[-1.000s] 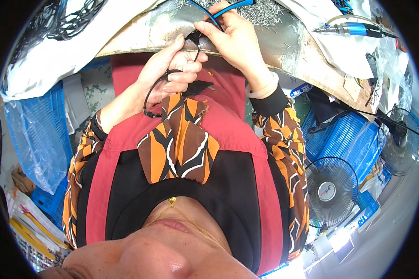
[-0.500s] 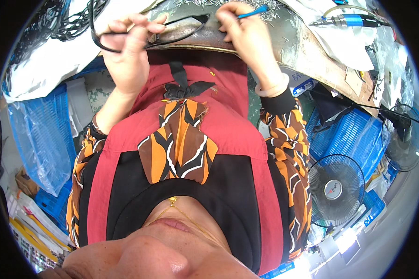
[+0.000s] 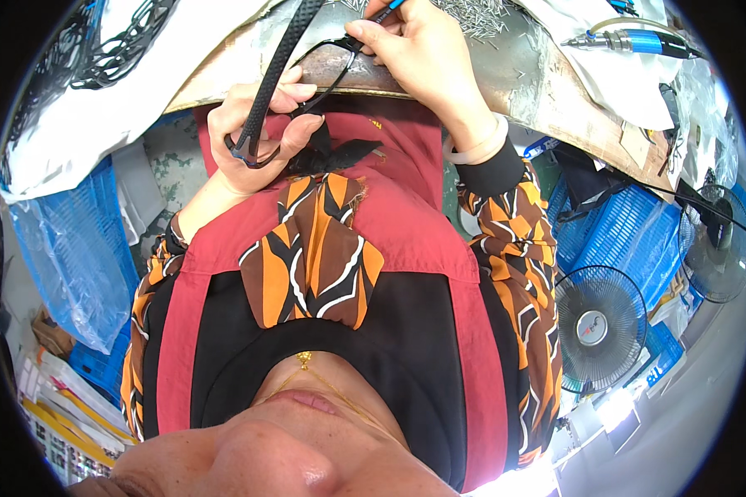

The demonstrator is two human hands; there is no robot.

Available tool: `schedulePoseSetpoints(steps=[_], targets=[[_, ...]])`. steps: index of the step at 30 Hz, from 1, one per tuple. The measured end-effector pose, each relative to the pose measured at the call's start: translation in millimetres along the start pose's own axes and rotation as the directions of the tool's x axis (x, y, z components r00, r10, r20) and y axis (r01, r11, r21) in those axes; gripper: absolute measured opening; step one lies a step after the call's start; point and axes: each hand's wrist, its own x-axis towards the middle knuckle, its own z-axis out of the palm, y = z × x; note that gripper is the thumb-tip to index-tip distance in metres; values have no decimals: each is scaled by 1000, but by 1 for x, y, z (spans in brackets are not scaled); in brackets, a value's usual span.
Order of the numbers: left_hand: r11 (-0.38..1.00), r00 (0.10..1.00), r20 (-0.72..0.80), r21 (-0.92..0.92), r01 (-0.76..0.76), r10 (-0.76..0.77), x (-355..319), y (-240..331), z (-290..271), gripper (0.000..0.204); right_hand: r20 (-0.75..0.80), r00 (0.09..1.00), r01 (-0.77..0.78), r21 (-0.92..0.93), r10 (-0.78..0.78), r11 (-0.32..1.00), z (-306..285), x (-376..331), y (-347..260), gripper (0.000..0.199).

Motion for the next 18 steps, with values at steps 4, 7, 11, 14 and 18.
schedulePoseSetpoints(steps=[4,7,11,14,18], targets=[[999,999,-41,-20,-31,30,-8,-5,4,50,73,997,-12,155,1,988,-5,9,8,20],[998,996,-78,-34,-45,42,-14,-8,10,50,55,997,47,4,-47,999,-7,13,9,22],[997,993,-95,12,-72,73,-20,-6,14,53,121,982,162,-116,-148,980,-7,21,3,20],[998,996,-78,60,-33,38,-22,-5,15,53,184,982,-12,-114,33,993,-9,21,0,16],[1000,985,-170,22,17,-13,-20,-2,17,52,128,988,-98,98,85,990,-7,9,-1,22]])
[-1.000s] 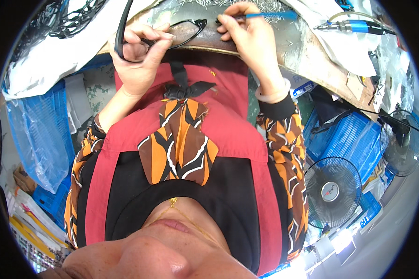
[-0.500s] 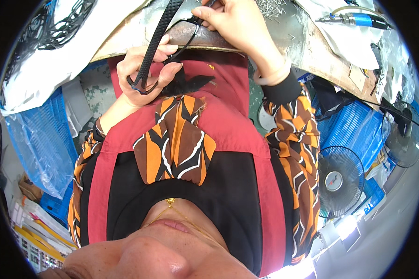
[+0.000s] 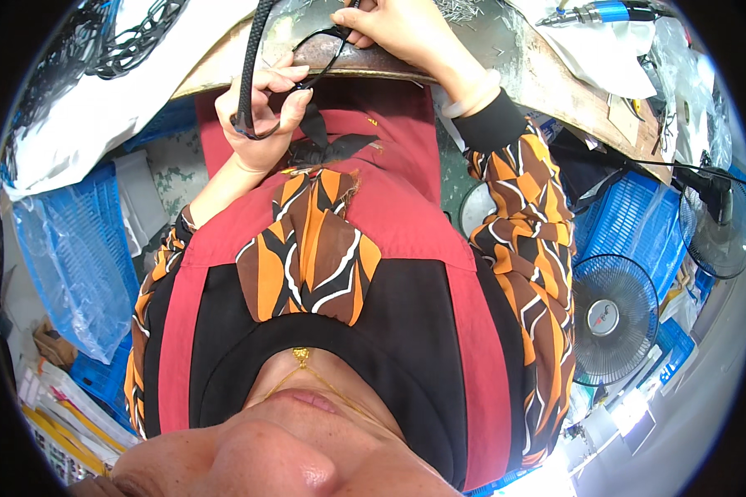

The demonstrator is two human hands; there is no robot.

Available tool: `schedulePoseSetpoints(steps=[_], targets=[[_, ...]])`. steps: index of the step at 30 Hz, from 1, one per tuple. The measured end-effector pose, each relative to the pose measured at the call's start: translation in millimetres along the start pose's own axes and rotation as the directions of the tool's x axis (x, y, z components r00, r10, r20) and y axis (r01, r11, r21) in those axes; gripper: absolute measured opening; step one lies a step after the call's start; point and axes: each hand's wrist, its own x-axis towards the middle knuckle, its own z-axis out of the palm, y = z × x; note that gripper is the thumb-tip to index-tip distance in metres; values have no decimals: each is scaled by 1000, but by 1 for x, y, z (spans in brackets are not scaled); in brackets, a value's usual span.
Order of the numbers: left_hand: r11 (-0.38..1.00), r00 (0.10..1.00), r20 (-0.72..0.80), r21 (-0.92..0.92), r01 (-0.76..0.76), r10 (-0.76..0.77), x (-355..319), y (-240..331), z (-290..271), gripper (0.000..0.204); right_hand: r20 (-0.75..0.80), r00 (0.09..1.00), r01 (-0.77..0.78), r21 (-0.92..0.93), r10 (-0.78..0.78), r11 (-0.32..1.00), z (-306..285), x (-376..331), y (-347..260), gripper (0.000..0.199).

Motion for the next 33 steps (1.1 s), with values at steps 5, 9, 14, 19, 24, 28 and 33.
schedulePoseSetpoints(steps=[5,9,14,19,24,28,33], targets=[[982,994,-106,-184,-41,22,30,6,-27,42,-137,979,148,-38,-152,988,17,-22,3,30],[892,903,-265,-397,218,-338,77,3,-60,28,-139,808,380,-620,-573,687,22,-23,13,28],[230,785,111,-923,308,-609,118,-2,-66,39,-333,596,522,-531,-731,668,-7,-27,28,16],[-80,741,320,-937,341,-590,131,-5,-50,43,-767,352,-5,-575,-536,818,-104,-56,60,66],[-317,736,615,-784,533,-284,136,-14,-34,42,-895,377,-87,-292,-240,952,-171,-25,130,85],[-83,477,406,-822,563,-779,120,4,-34,33,-864,502,374,262,43,890,-168,-15,131,74],[-220,213,680,-490,843,-701,79,51,-30,30,-767,641,676,580,27,455,-90,-34,63,37]])
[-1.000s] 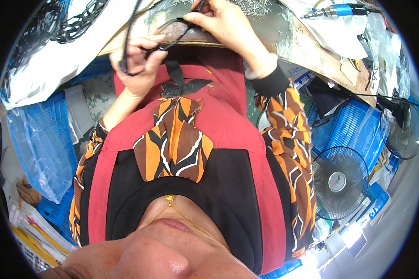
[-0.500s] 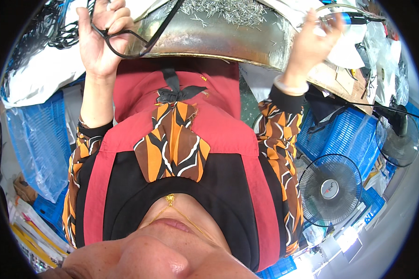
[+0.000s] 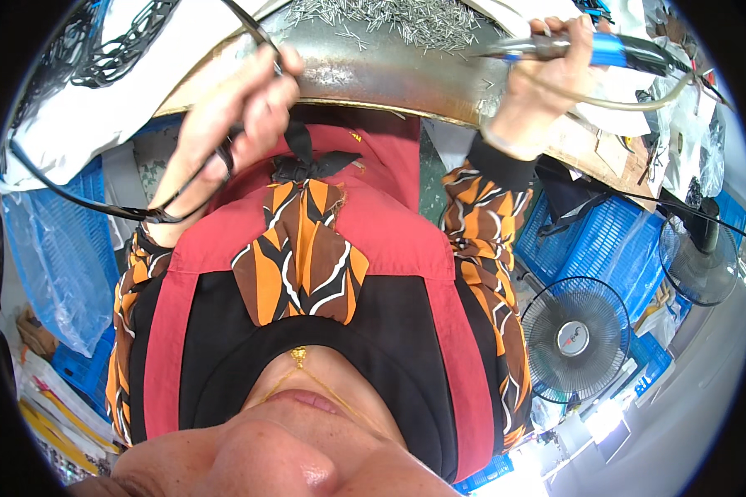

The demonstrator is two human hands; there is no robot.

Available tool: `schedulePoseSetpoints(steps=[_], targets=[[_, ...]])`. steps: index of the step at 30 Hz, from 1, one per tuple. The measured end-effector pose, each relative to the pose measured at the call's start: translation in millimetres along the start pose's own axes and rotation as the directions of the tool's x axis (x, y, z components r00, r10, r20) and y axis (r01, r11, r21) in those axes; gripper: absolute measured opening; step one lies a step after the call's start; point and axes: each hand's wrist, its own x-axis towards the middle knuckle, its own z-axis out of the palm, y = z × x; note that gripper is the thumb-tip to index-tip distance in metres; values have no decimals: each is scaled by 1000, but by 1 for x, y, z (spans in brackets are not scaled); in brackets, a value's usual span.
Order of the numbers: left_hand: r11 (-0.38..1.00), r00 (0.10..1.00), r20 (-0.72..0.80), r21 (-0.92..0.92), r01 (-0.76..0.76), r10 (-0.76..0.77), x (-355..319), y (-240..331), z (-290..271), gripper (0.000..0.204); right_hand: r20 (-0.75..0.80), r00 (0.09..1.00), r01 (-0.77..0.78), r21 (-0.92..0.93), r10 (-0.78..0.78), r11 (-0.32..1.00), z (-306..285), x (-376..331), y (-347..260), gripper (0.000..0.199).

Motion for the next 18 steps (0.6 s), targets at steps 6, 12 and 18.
schedulePoseSetpoints(steps=[6,12,18], targets=[[936,939,0,-73,344,-345,14,-35,2,28,151,984,-125,176,99,976,77,-46,34,14],[940,941,101,-86,331,-322,21,-46,-15,32,37,991,-131,97,128,987,82,-43,51,12],[928,926,307,-227,297,-221,26,-55,-27,35,51,987,-156,164,149,974,83,-49,36,14]])
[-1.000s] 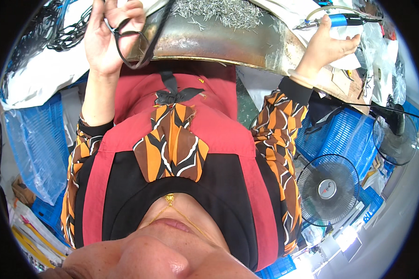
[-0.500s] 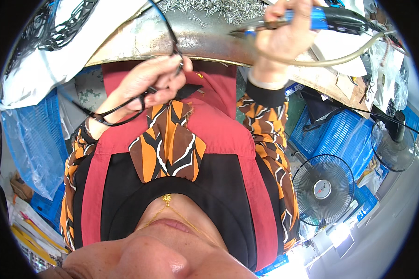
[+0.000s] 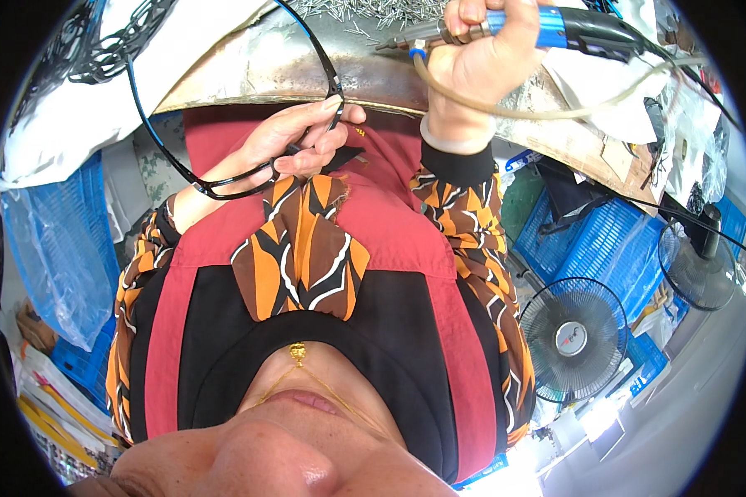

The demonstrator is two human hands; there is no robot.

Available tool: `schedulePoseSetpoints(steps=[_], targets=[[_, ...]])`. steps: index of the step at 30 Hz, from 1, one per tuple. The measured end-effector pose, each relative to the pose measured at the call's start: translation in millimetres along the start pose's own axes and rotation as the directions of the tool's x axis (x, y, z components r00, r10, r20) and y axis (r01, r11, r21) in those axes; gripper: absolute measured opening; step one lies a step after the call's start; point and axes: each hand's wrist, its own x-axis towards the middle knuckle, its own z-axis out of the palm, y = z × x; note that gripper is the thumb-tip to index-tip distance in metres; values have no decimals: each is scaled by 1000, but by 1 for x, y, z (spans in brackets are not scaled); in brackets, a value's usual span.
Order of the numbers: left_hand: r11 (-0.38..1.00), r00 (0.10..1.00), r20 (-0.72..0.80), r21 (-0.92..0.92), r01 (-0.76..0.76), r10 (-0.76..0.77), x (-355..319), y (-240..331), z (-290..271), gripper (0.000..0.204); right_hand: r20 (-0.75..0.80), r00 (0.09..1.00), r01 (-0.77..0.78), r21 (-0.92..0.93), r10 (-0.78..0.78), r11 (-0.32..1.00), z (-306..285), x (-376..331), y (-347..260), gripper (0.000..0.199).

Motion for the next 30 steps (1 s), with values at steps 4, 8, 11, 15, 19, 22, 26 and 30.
schedulePoseSetpoints(steps=[4,8,11,15,19,22,26,30], targets=[[998,999,22,-47,-32,33,4,-7,-4,36,258,966,-25,-42,35,999,1,-27,-27,10],[997,995,86,-68,-46,52,9,-12,-6,34,206,978,14,-72,1,997,8,-52,-23,4],[998,997,65,-61,-35,39,10,-13,-6,34,178,984,16,-149,11,989,13,-59,-16,10],[996,997,66,-77,-36,41,9,-12,-5,34,250,968,21,-87,1,996,12,-58,-20,11],[997,999,30,-72,-35,37,9,-12,-3,34,279,960,48,-125,-11,991,9,-55,-24,13],[993,999,23,-114,-37,40,9,-12,-2,35,284,959,37,-131,2,991,8,-55,-24,14],[992,997,38,-113,-56,61,10,-9,-1,36,287,958,44,-118,-8,992,8,-53,-22,13],[991,994,65,-109,-84,91,12,-5,-2,35,320,947,34,-108,2,994,7,-47,-24,12]])
